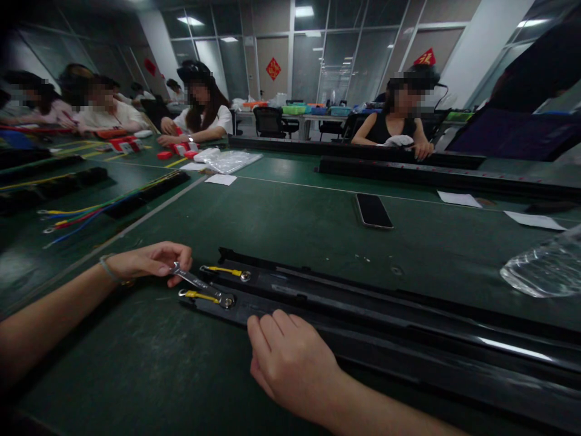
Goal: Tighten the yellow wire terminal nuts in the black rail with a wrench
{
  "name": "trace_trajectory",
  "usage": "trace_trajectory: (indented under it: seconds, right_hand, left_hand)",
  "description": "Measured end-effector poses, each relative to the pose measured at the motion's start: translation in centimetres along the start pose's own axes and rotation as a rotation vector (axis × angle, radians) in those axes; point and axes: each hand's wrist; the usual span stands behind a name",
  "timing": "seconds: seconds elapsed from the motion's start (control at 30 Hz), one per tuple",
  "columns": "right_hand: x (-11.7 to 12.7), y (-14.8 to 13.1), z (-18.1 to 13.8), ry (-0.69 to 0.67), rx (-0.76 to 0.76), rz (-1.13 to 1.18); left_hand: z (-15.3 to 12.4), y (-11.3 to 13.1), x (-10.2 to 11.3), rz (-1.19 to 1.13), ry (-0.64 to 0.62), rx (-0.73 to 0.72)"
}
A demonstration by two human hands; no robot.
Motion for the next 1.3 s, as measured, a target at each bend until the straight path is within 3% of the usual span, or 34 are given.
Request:
trace_trajectory:
  seconds: [1.3]
  right_hand:
    - [0.07,-0.02,-0.01,0.001,0.002,0.009]
  left_hand:
    - [0.06,0.10,0.04,0.022,-0.025,0.013]
Point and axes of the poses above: each hand's wrist, its own z-axis towards the middle knuckle, its own x-axis out of the back of the hand, y = z × x, and after that the axes turned 14 degrees about -y, right-handed
